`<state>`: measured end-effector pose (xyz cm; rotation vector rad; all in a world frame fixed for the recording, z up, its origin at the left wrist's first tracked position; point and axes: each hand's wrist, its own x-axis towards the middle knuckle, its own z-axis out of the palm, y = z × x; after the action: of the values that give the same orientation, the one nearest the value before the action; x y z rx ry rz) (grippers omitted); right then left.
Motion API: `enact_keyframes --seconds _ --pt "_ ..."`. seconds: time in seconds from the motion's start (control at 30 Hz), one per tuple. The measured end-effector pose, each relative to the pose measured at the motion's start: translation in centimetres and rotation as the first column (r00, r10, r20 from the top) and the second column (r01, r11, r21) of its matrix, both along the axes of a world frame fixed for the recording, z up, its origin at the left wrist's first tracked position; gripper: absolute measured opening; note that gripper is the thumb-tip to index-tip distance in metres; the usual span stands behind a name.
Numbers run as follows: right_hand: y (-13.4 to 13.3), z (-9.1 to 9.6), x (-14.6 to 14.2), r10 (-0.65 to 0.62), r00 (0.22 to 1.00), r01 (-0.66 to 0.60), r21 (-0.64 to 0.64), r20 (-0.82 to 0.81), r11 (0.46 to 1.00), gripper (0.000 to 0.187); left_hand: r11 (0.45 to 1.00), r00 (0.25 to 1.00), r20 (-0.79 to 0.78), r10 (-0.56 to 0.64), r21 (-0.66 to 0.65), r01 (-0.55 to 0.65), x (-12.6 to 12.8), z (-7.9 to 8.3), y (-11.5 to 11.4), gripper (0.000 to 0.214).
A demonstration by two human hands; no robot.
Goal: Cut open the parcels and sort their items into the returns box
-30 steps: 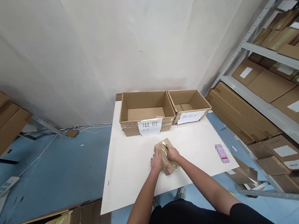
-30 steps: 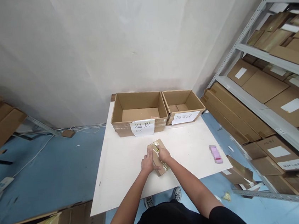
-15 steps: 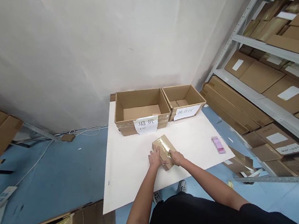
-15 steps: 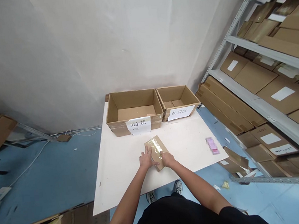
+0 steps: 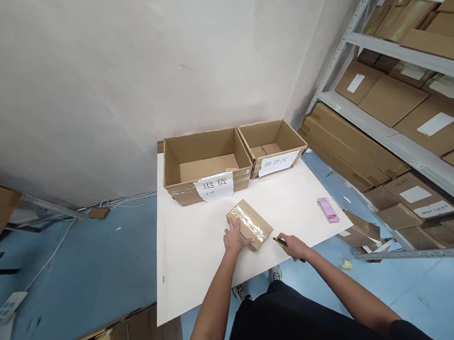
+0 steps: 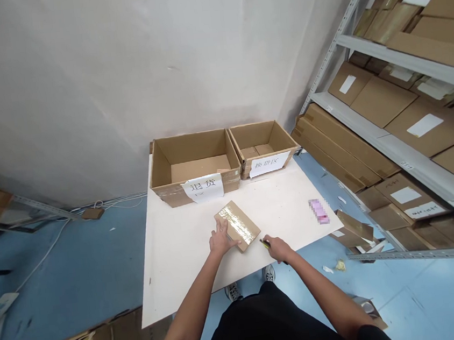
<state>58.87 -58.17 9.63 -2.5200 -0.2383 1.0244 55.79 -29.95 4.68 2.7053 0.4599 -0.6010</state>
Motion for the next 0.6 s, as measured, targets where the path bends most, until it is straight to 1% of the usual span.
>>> enact_keyframes --seconds 0.07,0.1,0.17,0.27,0.37,0.47,0.53,0.6 --pt "-0.8 -1.2 0.9 -0.128 0.986 0.123 0.058 0.102 0.991 0.051 1.000 1.000 0.017 0.017 0.015 -0.017 0.3 -0.5 -1.3 0.118" --pt "-0.7 -2.0 1.5 -0.187 0.970 0.177 0.070 0.156 0.982 0.056 0.999 0.999 0.028 0.031 0.030 -0.032 0.5 -0.7 -2.2 0.117" --pt "0.5 -3.7 2.8 -0.278 0.939 0.267 0.081 0.204 0.960 0.071 0.995 0.996 0.048 0.073 0.067 -0.076 0.9 -1.1 -4.2 0.117" --pt "3.0 -5.5 5.4 -0.358 0.915 0.344 0.107 0.184 0.933 0.087 0.982 0.987 0.074 0.141 0.113 -0.148 1.0 -1.6 -7.3 0.115" --pt "4.9 -5.9 8.9 -0.360 0.912 0.346 0.104 0.196 0.933 0.091 0.968 0.978 0.076 0.197 0.146 -0.206 0.3 -2.0 -9.9 0.106" --pt "5.6 -5.5 12.4 -0.291 0.933 0.280 0.081 0.214 0.957 0.091 0.956 0.974 0.047 0.221 0.188 -0.226 -0.7 -1.9 -11.5 0.099" --pt "5.7 -5.2 14.1 -0.241 0.950 0.229 0.083 0.197 0.970 0.092 0.952 0.976 0.025 0.215 0.215 -0.216 -0.9 -1.4 -11.7 0.094" --pt "5.4 -5.2 15.0 -0.198 0.964 0.179 0.116 0.176 0.977 0.088 0.955 0.982 0.012 0.187 0.233 -0.185 -0.3 -0.5 -11.1 0.084"
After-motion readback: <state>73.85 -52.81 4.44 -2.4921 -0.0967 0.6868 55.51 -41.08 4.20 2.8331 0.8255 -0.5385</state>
